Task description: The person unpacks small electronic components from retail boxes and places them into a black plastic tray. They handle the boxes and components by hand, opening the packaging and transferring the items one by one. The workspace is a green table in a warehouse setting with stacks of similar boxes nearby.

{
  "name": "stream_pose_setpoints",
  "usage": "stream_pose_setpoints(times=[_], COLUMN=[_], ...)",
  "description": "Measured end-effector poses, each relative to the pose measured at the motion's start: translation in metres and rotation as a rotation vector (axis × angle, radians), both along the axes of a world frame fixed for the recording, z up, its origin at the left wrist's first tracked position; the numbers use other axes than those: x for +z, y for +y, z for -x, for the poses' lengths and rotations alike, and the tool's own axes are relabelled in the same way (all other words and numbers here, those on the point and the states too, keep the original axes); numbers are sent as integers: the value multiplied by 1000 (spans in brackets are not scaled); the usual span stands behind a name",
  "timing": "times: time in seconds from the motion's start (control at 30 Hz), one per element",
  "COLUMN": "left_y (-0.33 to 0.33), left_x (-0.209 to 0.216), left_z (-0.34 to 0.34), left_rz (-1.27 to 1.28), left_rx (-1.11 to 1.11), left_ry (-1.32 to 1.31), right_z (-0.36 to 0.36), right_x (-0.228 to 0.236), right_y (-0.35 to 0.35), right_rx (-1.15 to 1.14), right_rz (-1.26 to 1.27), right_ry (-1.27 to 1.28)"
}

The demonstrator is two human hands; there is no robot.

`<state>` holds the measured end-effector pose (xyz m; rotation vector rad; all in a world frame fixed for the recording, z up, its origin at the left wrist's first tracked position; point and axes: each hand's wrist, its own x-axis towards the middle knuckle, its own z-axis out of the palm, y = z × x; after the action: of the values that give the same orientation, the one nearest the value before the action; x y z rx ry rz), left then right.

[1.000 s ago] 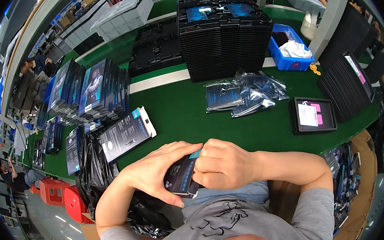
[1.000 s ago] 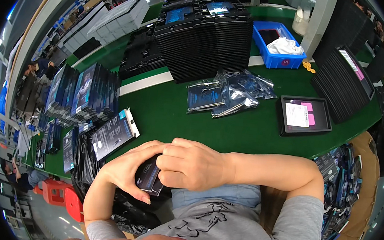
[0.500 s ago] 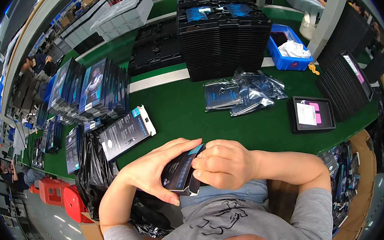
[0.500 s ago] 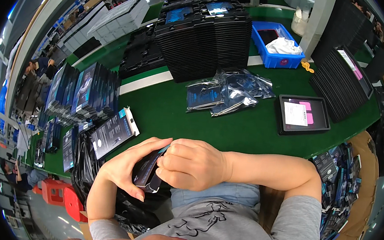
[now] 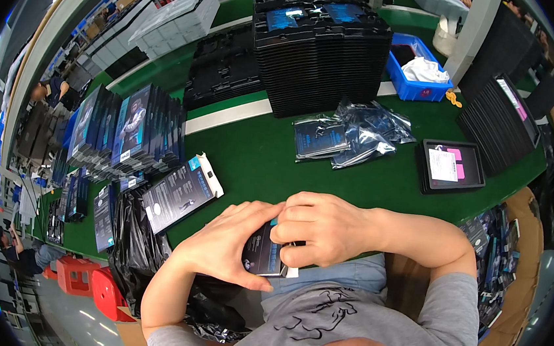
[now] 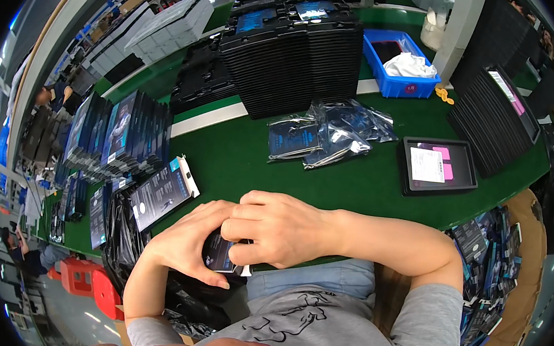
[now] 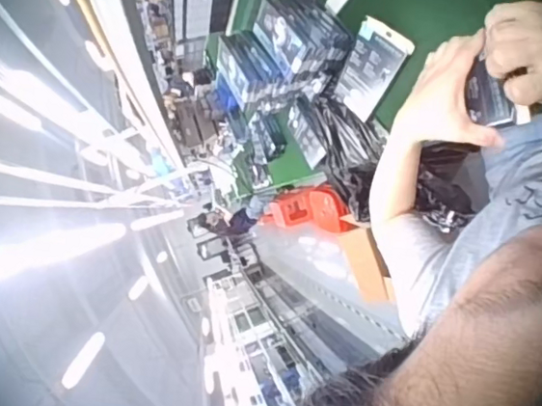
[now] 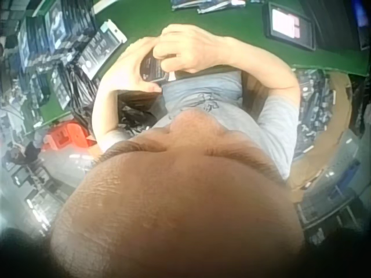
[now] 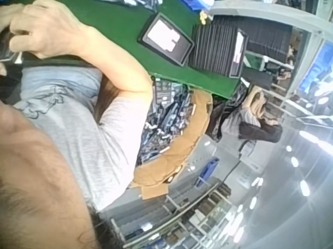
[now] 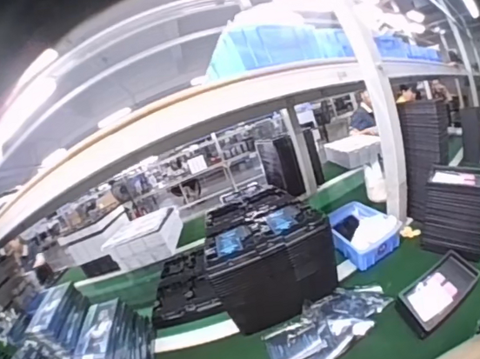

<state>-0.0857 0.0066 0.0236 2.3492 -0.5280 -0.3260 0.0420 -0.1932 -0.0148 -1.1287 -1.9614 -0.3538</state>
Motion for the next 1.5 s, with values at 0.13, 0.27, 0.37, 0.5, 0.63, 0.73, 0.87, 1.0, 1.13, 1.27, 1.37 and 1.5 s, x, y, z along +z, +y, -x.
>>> stream_pose_setpoints(times=[0.13, 0.27, 0.37, 0.5, 0.63, 0.73, 0.87, 1.0, 1.13, 1.27, 1.37, 1.5], left_y=[3, 10, 5, -3, -20, -18, -21, -21, -21, -25, -17, 3], left_x=[0, -4, -6, -27, -49, -51, -53, -53, -50, -42, -33, -21], left_z=[-1, -6, -3, -3, -4, -6, -7, -5, -3, 2, 16, 55], left_rz=[-1, 108, -178, -552, -540, -541, -510, -513, -513, -569, -606, -602], left_rx=[66, 157, 327, 495, 515, 525, 512, 485, 463, 515, 547, 535], left_ry=[-72, -79, -268, -568, -700, -721, -819, -833, -840, -761, -607, -337], right_z=[-5, -18, -26, -36, -24, -23, -21, -20, -14, -16, -31, -37], right_x=[-2, -4, -8, -20, -28, -25, -25, -25, -19, -12, -21, 0], right_y=[4, -4, 1, 3, 14, 13, 14, 14, 16, 17, 10, 3], right_rx=[-39, -128, -146, -32, -298, -245, -231, -281, -409, -567, -683, -694], right_rz=[-128, -73, 113, 625, 737, 762, 804, 759, 746, 720, 649, 941], right_ry=[-37, -118, 45, 327, 744, 947, 1074, 958, 779, 713, 680, 566])
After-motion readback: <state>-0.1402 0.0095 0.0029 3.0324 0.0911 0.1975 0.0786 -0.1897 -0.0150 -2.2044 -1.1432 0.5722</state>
